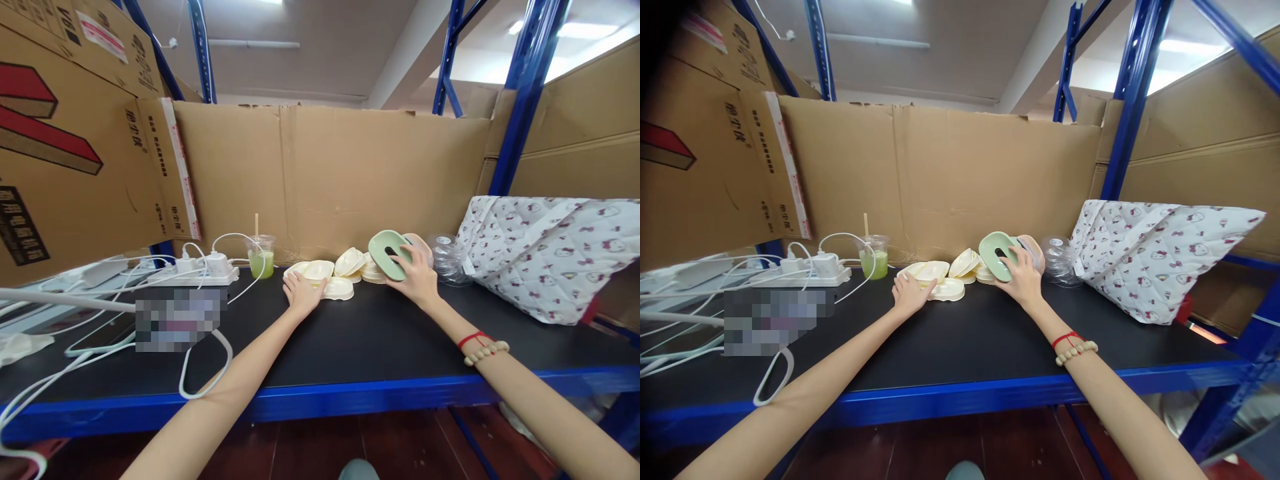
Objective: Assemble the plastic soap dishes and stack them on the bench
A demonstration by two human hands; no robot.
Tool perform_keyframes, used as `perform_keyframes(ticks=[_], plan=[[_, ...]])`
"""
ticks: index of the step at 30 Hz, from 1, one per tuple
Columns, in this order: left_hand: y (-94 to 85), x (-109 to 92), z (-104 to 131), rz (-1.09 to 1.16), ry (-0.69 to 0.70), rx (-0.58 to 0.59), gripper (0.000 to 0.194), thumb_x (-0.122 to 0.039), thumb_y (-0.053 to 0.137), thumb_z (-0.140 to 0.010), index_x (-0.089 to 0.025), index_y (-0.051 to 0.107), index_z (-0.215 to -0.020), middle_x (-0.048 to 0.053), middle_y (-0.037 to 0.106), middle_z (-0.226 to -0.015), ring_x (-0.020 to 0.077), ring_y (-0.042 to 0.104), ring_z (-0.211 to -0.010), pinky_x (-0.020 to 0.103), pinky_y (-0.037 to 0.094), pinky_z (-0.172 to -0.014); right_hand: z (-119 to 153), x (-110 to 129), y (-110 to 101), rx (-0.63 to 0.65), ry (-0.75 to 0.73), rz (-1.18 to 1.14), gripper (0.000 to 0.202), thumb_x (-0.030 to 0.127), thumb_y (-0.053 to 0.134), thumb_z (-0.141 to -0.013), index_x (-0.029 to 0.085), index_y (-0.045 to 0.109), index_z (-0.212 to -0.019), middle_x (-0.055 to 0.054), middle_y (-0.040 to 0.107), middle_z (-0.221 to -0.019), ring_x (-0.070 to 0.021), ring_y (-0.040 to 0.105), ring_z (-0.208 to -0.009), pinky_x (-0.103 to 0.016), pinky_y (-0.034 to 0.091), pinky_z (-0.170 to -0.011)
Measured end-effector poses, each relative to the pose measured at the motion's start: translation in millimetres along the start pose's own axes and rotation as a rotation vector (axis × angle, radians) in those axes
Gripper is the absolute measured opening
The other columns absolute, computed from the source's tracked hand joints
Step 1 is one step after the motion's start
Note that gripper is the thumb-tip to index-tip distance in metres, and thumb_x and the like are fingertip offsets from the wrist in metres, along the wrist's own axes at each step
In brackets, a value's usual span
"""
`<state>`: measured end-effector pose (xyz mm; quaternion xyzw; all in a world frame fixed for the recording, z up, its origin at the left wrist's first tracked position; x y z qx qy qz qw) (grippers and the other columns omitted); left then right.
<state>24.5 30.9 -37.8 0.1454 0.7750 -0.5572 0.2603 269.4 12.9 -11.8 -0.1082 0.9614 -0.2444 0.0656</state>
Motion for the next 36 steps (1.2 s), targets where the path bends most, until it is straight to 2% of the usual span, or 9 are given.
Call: perform_keyframes(ticks=[3, 8, 10, 14, 21, 24, 30, 34, 36], plan=[[-0.6, 1, -1, 0.025, 0.058, -0.065, 0.073, -0.051, 0.045, -0.078, -0.008, 0.03, -0.135, 0.025, 0.033, -0.142, 0.0363, 0.024, -0.136, 0.05, 0.02, -0.108, -1, 0, -6, -0.086, 0.087, -0.047, 0.025, 0.04, 0.063, -0.068, 0.029, 0.067, -0.091, -0.008, 0.055, -0.116, -0.032, 0.048, -0.112, -0.046, 0.052, -0.077], [-1.8, -9, 6, 0.068, 0.267, -0.067, 0.049, -0.038, 0.045, -0.08, -0.015, 0.046, -0.123, 0.017, 0.039, -0.135, 0.0303, 0.028, -0.135, 0.045, 0.023, -0.109, -2, -3, -14, -0.117, 0.229, -0.104, 0.029, 0.047, 0.064, -0.064, 0.026, 0.067, -0.085, -0.011, 0.054, -0.114, -0.0331, 0.051, -0.109, -0.046, 0.053, -0.072], [-1.9, -12, 9, 0.07, 0.335, -0.055, 0.041, -0.034, 0.046, -0.08, -0.016, 0.05, -0.118, 0.015, 0.041, -0.132, 0.0289, 0.031, -0.133, 0.043, 0.025, -0.109, -2, -5, -14, -0.116, 0.2, -0.119, 0.028, 0.047, 0.064, -0.064, 0.026, 0.067, -0.083, -0.01, 0.055, -0.112, -0.0321, 0.052, -0.109, -0.047, 0.052, -0.076], [-1.6, -17, 14, 0.068, 0.464, -0.048, 0.034, -0.031, 0.046, -0.081, -0.02, 0.053, -0.112, 0.012, 0.041, -0.131, 0.0273, 0.033, -0.131, 0.042, 0.026, -0.108, -2, -9, -7, -0.068, 0.045, -0.123, 0.028, 0.046, 0.066, -0.063, 0.026, 0.067, -0.083, -0.01, 0.056, -0.11, -0.0306, 0.052, -0.11, -0.048, 0.046, -0.09], [3.2, -17, 14, 0.056, 0.511, 0.002, 0.033, -0.029, 0.048, -0.079, -0.021, 0.053, -0.111, 0.01, 0.046, -0.125, 0.0275, 0.041, -0.124, 0.043, 0.03, -0.105, 3, 2, 0, 0.053, -0.13, 0.011, 0.035, 0.043, 0.061, -0.069, 0.022, 0.068, -0.096, -0.012, 0.057, -0.119, -0.0335, 0.05, -0.113, -0.05, 0.039, -0.096], [6.1, -17, 12, 0.066, 0.544, 0.006, 0.034, -0.029, 0.049, -0.078, -0.02, 0.053, -0.11, 0.01, 0.049, -0.119, 0.0279, 0.045, -0.12, 0.045, 0.032, -0.103, 4, 8, 0, 0.077, -0.15, 0.039, 0.038, 0.042, 0.057, -0.073, 0.021, 0.066, -0.103, -0.012, 0.054, -0.123, -0.0335, 0.05, -0.112, -0.051, 0.038, -0.095], [7.7, -17, 13, 0.04, 0.546, 0.029, 0.033, -0.025, 0.05, -0.077, -0.017, 0.055, -0.108, 0.012, 0.051, -0.117, 0.0278, 0.046, -0.119, 0.046, 0.034, -0.102, 4, 8, 3, 0.105, 0.034, -0.041, 0.045, 0.038, 0.05, -0.077, 0.022, 0.054, -0.118, -0.014, 0.049, -0.124, -0.0313, 0.053, -0.108, -0.046, 0.046, -0.084], [6.4, -17, 13, 0.045, 0.55, 0.013, 0.032, -0.024, 0.051, -0.076, -0.017, 0.056, -0.107, 0.011, 0.052, -0.116, 0.0279, 0.048, -0.117, 0.046, 0.035, -0.101, 2, 4, 2, 0.069, 0.156, -0.133, 0.055, 0.037, 0.051, -0.074, 0.023, 0.045, -0.126, -0.013, 0.047, -0.124, -0.0319, 0.049, -0.115, -0.048, 0.044, -0.089], [6.9, -17, 13, 0.047, 0.559, 0.008, 0.031, -0.024, 0.052, -0.075, -0.017, 0.056, -0.105, 0.011, 0.053, -0.114, 0.0284, 0.049, -0.116, 0.046, 0.037, -0.099, 1, 0, 1, 0.076, 0.251, -0.121, 0.06, 0.039, 0.057, -0.068, 0.022, 0.046, -0.125, -0.015, 0.045, -0.126, -0.0344, 0.047, -0.117, -0.051, 0.04, -0.092]])
Point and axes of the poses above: each hand's wrist, its own z-axis away from the middle knuckle, its own y-axis out of the palm, x = y × z, the point moved 2 cm from there along -z, towards the middle knuckle
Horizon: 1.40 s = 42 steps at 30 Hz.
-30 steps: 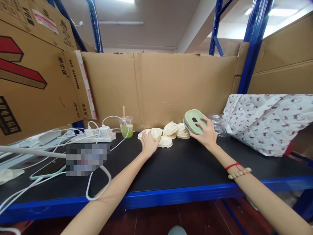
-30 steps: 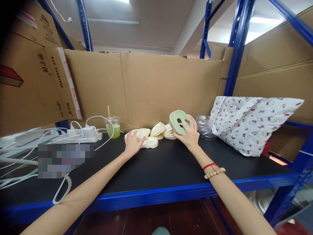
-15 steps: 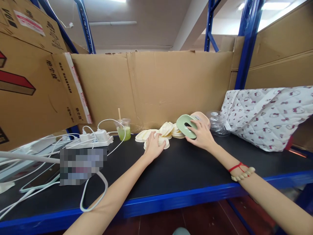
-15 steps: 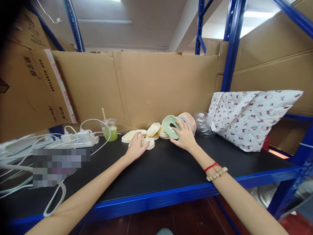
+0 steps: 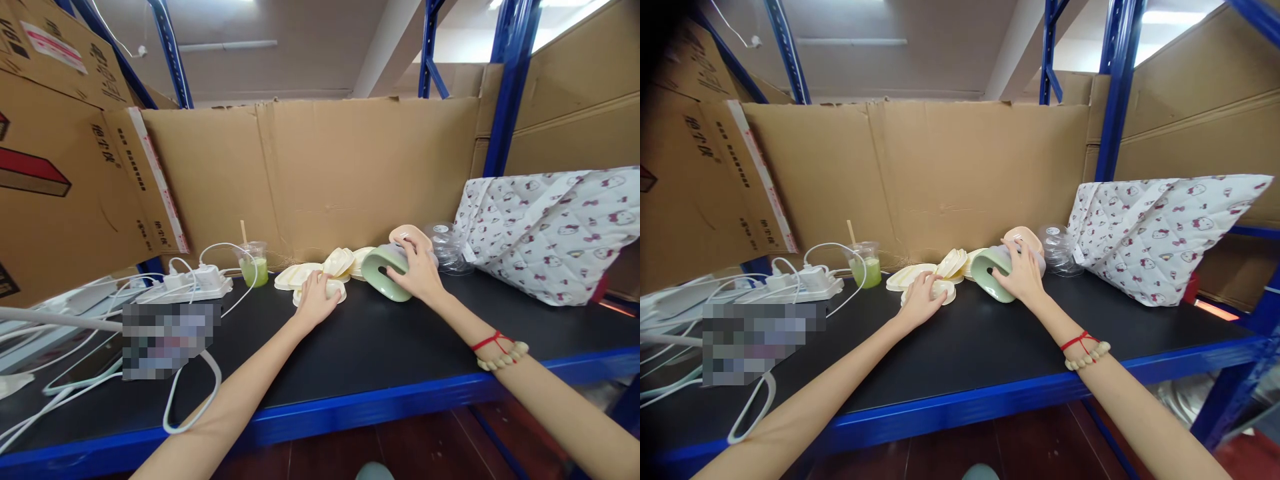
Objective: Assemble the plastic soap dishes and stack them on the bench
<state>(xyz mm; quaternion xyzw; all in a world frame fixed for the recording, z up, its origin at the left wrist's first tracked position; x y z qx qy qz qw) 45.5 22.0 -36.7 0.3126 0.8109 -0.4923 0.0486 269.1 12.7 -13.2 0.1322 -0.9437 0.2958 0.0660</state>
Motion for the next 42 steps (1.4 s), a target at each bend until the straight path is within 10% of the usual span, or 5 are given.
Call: perform_keyframes(ticks=[6, 22, 32, 42], plan=[[3.5, 1, 0, 0.021, 0.053, 0.002, 0.032, -0.024, 0.053, -0.074, -0.019, 0.055, -0.105, 0.011, 0.052, -0.117, 0.0292, 0.047, -0.118, 0.048, 0.035, -0.1, -3, -9, -1, 0.098, 0.124, 0.046, 0.052, 0.039, 0.065, -0.06, 0.026, 0.06, -0.11, -0.013, 0.052, -0.119, -0.0365, 0.047, -0.116, -0.06, 0.036, -0.093], [3.7, -8, 3, 0.081, 0.121, 0.005, 0.054, -0.029, 0.053, -0.078, -0.016, 0.038, -0.128, 0.015, 0.052, -0.126, 0.0291, 0.045, -0.123, 0.048, 0.032, -0.102, -2, 9, -2, 0.162, -0.493, -0.107, 0.029, 0.021, 0.06, -0.076, 0.022, 0.064, -0.106, -0.009, 0.067, -0.102, -0.0258, 0.063, -0.093, -0.039, 0.052, -0.074], [0.7, -12, 4, 0.07, 0.143, 0.061, 0.04, -0.036, 0.051, -0.084, -0.019, 0.049, -0.121, 0.009, 0.059, -0.121, 0.0254, 0.049, -0.119, 0.044, 0.033, -0.103, 9, 26, -1, 0.104, -0.368, -0.334, 0.028, 0.034, 0.043, -0.089, 0.023, 0.065, -0.103, -0.008, 0.065, -0.101, -0.0218, 0.064, -0.094, -0.035, 0.052, -0.08], [11.1, -7, 4, 0.249, 0.279, 0.148, 0.099, -0.046, 0.071, -0.065, -0.019, 0.017, -0.143, 0.017, 0.029, -0.148, 0.0309, 0.028, -0.136, 0.048, 0.027, -0.108, 4, 25, 10, 0.083, -0.118, -0.438, 0.031, 0.035, 0.039, -0.088, 0.023, 0.066, -0.098, -0.006, 0.07, -0.099, -0.0232, 0.065, -0.093, -0.039, 0.05, -0.083]])
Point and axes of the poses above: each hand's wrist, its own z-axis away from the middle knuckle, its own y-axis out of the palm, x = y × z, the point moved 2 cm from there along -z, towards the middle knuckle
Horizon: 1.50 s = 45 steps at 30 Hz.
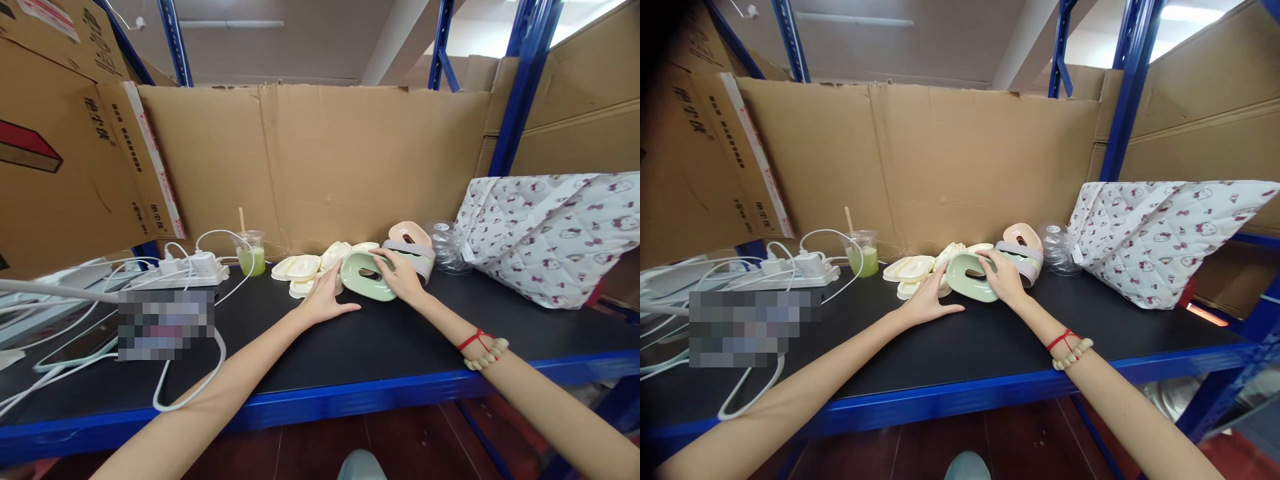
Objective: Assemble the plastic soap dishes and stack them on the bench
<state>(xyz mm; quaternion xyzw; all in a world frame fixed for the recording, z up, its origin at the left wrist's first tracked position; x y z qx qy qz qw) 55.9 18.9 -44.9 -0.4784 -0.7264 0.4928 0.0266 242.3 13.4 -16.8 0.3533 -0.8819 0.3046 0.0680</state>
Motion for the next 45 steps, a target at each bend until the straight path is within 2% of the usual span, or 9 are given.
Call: perform_keyframes(ticks=[5, 14, 18, 25, 30, 34, 37, 40, 45], plan=[[-0.9, 2, -1, -0.036, -0.028, -0.019, 0.078, -0.044, 0.059, -0.077, -0.019, 0.023, -0.142, 0.016, 0.038, -0.144, 0.0298, 0.034, -0.133, 0.049, 0.028, -0.107, 0, -2, -2, -0.102, 0.023, -0.01, 0.035, 0.04, 0.036, -0.089, 0.023, 0.065, -0.097, -0.006, 0.07, -0.1, -0.0236, 0.064, -0.096, -0.039, 0.049, -0.086], [-1.1, -1, 1, -0.085, -0.15, 0.062, 0.07, -0.048, 0.053, -0.079, -0.02, 0.031, -0.139, 0.014, 0.039, -0.144, 0.0298, 0.032, -0.134, 0.051, 0.023, -0.108, 0, -1, -20, -0.54, 0.061, 0.054, 0.042, 0.041, 0.024, -0.093, 0.018, 0.054, -0.111, -0.013, 0.062, -0.111, -0.0227, 0.055, -0.112, -0.038, 0.046, -0.091], [-3.9, -4, -1, 0.048, -0.157, -0.017, 0.073, -0.052, 0.06, -0.074, -0.018, 0.038, -0.134, 0.014, 0.046, -0.138, 0.0304, 0.039, -0.129, 0.047, 0.028, -0.106, 1, 8, -8, -0.327, -0.067, 0.073, 0.037, 0.041, 0.03, -0.092, 0.021, 0.058, -0.104, -0.01, 0.066, -0.103, -0.0223, 0.061, -0.099, -0.037, 0.049, -0.087], [-12.8, 1, -7, 0.228, -0.188, -0.333, 0.023, -0.034, 0.052, -0.082, -0.018, 0.061, -0.095, 0.006, 0.066, -0.099, 0.021, 0.059, -0.097, 0.034, 0.044, -0.089, 2, 22, 13, 0.135, -0.336, 0.196, 0.032, 0.032, 0.032, -0.092, 0.023, 0.06, -0.106, -0.008, 0.065, -0.107, -0.0212, 0.06, -0.099, -0.037, 0.046, -0.086], [-31.9, 5, -6, 0.43, -0.31, -0.604, 0.026, -0.029, 0.046, -0.088, -0.021, 0.056, -0.11, 0.005, 0.064, -0.11, 0.0182, 0.059, -0.102, 0.027, 0.048, -0.083, -7, 27, 11, 0.057, -0.27, 0.196, 0.034, 0.03, 0.032, -0.091, 0.021, 0.056, -0.113, -0.009, 0.062, -0.113, -0.0216, 0.056, -0.105, -0.037, 0.043, -0.088], [-49.7, 13, -4, 0.633, -0.553, -0.778, 0.033, -0.038, 0.043, -0.089, -0.018, 0.055, -0.112, 0.005, 0.064, -0.088, 0.0133, 0.06, -0.059, 0.022, 0.046, -0.045, -19, 34, 18, -0.011, -0.143, 0.292, 0.031, 0.027, 0.038, -0.087, 0.02, 0.059, -0.108, -0.011, 0.063, -0.107, -0.0236, 0.057, -0.101, -0.038, 0.042, -0.086], [-58.3, 18, -2, 0.766, -0.673, -0.822, 0.035, -0.043, 0.041, -0.09, -0.015, 0.057, -0.104, -0.002, 0.055, -0.06, 0.0094, 0.049, -0.037, 0.021, 0.04, -0.037, -22, 39, 29, 0.091, -0.08, 0.396, 0.028, 0.034, 0.052, -0.08, 0.021, 0.062, -0.103, -0.011, 0.064, -0.102, -0.0268, 0.057, -0.098, -0.041, 0.041, -0.086], [-61.9, 21, -3, 0.805, -0.721, -0.835, 0.039, -0.043, 0.036, -0.092, -0.013, 0.057, -0.102, -0.004, 0.05, -0.051, 0.0094, 0.046, -0.031, 0.022, 0.038, -0.036, -18, 38, 34, 0.21, -0.024, 0.439, 0.036, 0.038, 0.062, -0.072, 0.019, 0.061, -0.103, -0.012, 0.064, -0.103, -0.0291, 0.057, -0.1, -0.042, 0.042, -0.085], [-59.6, 21, -2, 0.802, -0.715, -0.825, 0.038, -0.044, 0.037, -0.091, -0.013, 0.059, -0.098, -0.003, 0.054, -0.056, 0.0082, 0.047, -0.03, 0.02, 0.034, -0.033, -6, 30, 33, 0.403, -0.037, 0.391, 0.042, 0.012, 0.057, -0.067, 0.021, 0.059, -0.108, -0.009, 0.066, -0.106, -0.0236, 0.063, -0.095, -0.033, 0.047, -0.078]])
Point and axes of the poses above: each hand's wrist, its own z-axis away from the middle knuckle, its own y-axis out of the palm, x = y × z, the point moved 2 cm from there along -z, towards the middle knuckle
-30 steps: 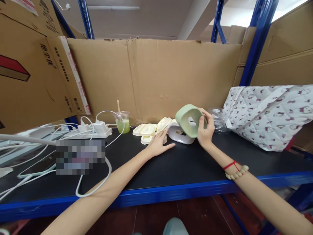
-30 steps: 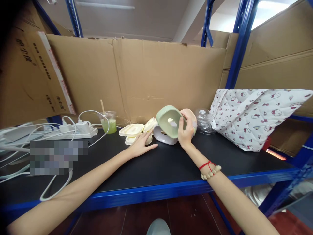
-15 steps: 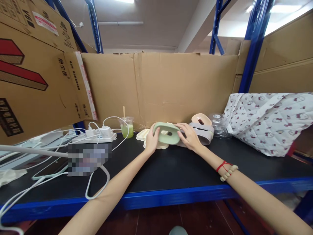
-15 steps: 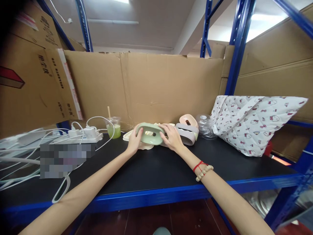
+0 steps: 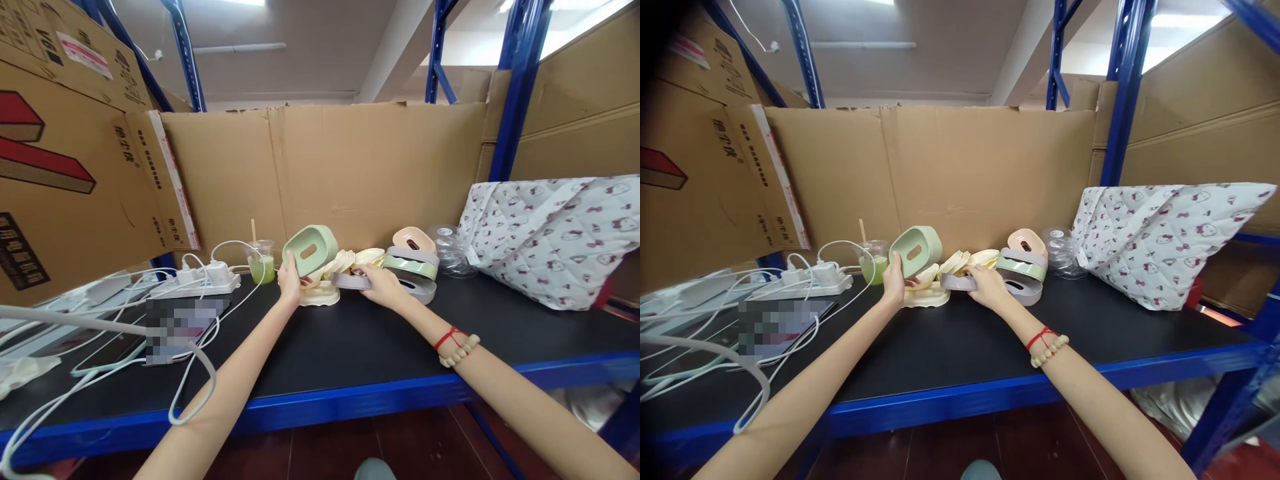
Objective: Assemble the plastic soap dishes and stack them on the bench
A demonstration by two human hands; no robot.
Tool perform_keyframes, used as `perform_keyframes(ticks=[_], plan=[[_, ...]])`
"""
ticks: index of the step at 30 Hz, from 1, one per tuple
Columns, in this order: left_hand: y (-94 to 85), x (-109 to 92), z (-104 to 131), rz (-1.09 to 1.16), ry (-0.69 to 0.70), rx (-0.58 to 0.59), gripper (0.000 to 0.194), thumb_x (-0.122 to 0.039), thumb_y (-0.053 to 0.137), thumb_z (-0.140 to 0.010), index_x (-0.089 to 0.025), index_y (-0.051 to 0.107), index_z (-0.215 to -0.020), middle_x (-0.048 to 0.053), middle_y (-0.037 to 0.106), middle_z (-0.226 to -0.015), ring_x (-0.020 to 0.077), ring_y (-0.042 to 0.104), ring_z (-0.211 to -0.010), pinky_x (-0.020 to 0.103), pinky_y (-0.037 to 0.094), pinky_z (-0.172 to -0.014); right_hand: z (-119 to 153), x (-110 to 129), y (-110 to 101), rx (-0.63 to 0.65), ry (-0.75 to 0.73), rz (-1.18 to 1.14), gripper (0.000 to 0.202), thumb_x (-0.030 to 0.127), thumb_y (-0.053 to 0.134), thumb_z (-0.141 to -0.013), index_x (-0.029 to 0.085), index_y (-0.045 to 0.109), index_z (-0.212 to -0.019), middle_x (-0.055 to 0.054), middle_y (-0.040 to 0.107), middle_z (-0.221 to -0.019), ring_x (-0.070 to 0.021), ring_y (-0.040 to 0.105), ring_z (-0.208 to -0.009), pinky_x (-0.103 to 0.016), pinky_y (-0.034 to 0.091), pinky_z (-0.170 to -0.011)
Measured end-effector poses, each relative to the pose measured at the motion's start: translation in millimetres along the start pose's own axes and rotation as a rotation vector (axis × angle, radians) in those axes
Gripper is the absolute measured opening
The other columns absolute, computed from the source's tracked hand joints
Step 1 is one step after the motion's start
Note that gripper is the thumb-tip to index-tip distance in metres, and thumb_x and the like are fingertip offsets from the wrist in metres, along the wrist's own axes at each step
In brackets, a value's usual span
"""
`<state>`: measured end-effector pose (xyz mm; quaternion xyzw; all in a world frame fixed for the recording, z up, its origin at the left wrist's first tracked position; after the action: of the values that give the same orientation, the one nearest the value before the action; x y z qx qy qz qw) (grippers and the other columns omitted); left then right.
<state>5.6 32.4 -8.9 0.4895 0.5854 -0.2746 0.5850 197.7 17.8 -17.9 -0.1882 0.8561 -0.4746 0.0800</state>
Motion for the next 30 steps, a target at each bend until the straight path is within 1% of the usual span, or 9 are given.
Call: perform_keyframes(ticks=[2, 4, 10, 14, 18, 20, 23, 26, 30], plan=[[-0.1, 1, 1, -0.009, -0.006, 0.003, 0.037, -0.043, 0.038, -0.091, -0.013, 0.059, -0.096, -0.003, 0.053, -0.053, 0.0084, 0.047, -0.03, 0.02, 0.033, -0.033, 3, -1, -1, 0.013, -0.023, -0.011, 0.043, 0.006, 0.052, -0.067, 0.022, 0.061, -0.105, -0.007, 0.068, -0.105, -0.0227, 0.064, -0.094, -0.032, 0.047, -0.077], [-0.8, 2, 3, -0.011, -0.016, -0.002, 0.035, -0.041, 0.038, -0.092, -0.013, 0.059, -0.095, -0.004, 0.052, -0.052, 0.0085, 0.047, -0.029, 0.019, 0.032, -0.032, 3, 1, -4, -0.034, -0.02, -0.013, 0.042, 0.004, 0.048, -0.066, 0.022, 0.063, -0.102, -0.006, 0.069, -0.104, -0.0234, 0.063, -0.096, -0.031, 0.048, -0.075], [-2.9, 0, 4, 0.057, -0.046, -0.04, 0.038, -0.045, 0.034, -0.093, -0.014, 0.057, -0.093, -0.002, 0.055, -0.057, 0.0081, 0.049, -0.031, 0.019, 0.032, -0.031, 4, -2, -28, -0.408, 0.062, -0.041, 0.049, 0.002, 0.04, -0.067, 0.024, 0.064, -0.104, -0.006, 0.067, -0.104, -0.0238, 0.059, -0.096, -0.033, 0.047, -0.075], [-1.5, 4, 6, 0.082, -0.125, -0.058, 0.035, -0.041, 0.033, -0.094, -0.014, 0.056, -0.095, -0.002, 0.056, -0.059, 0.0079, 0.05, -0.03, 0.018, 0.03, -0.03, 8, -32, -47, -0.62, 0.193, 0.004, 0.048, 0.002, 0.039, -0.067, 0.025, 0.067, -0.099, -0.007, 0.065, -0.1, -0.0261, 0.055, -0.096, -0.042, 0.039, -0.086], [1.3, 10, 7, 0.067, -0.129, -0.039, 0.033, -0.039, 0.036, -0.093, -0.012, 0.056, -0.092, -0.001, 0.057, -0.059, 0.0069, 0.048, -0.028, 0.017, 0.028, -0.028, 9, -71, -54, -0.742, 0.414, 0.06, 0.038, 0.009, 0.041, -0.073, 0.022, 0.066, -0.099, -0.011, 0.06, -0.104, -0.0296, 0.049, -0.102, -0.051, 0.029, -0.092], [2.6, 12, 7, 0.055, -0.105, -0.009, 0.033, -0.039, 0.039, -0.092, -0.012, 0.057, -0.089, -0.001, 0.057, -0.057, 0.0068, 0.047, -0.026, 0.017, 0.027, -0.027, 8, -86, -49, -0.728, 0.509, 0.074, 0.033, 0.02, 0.046, -0.076, 0.019, 0.062, -0.104, -0.013, 0.058, -0.106, -0.0317, 0.046, -0.104, -0.053, 0.028, -0.092], [4.3, 12, 8, 0.055, -0.078, 0.026, 0.031, -0.038, 0.04, -0.092, -0.013, 0.057, -0.086, -0.002, 0.055, -0.053, 0.0069, 0.047, -0.026, 0.016, 0.028, -0.028, 4, -98, -35, -0.601, 0.557, 0.088, 0.041, 0.037, 0.053, -0.074, 0.017, 0.058, -0.109, -0.015, 0.056, -0.107, -0.0331, 0.045, -0.105, -0.053, 0.029, -0.091], [5.4, 10, 11, 0.09, -0.061, 0.043, 0.025, -0.035, 0.039, -0.093, -0.015, 0.054, -0.089, -0.003, 0.055, -0.055, 0.0074, 0.048, -0.027, 0.016, 0.031, -0.029, 1, -101, -24, -0.486, 0.475, 0.1, 0.038, 0.037, 0.051, -0.075, 0.016, 0.059, -0.106, -0.015, 0.058, -0.106, -0.0311, 0.047, -0.104, -0.05, 0.029, -0.093], [4.0, 4, 10, 0.138, -0.058, 0.018, 0.018, -0.033, 0.042, -0.092, -0.019, 0.052, -0.093, -0.003, 0.057, -0.064, 0.0075, 0.052, -0.032, 0.017, 0.037, -0.032, 3, -102, -21, -0.501, 0.385, 0.095, 0.036, 0.035, 0.047, -0.077, 0.016, 0.057, -0.107, -0.015, 0.061, -0.106, -0.0305, 0.05, -0.105, -0.051, 0.026, -0.097]])
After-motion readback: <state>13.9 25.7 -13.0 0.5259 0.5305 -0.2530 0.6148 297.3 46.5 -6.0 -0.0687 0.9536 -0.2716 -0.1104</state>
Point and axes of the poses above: each hand's wrist, its own z-axis away from the middle knuckle, its own y-axis out of the palm, x = y × z, the point moved 2 cm from there along -z, towards the middle knuckle
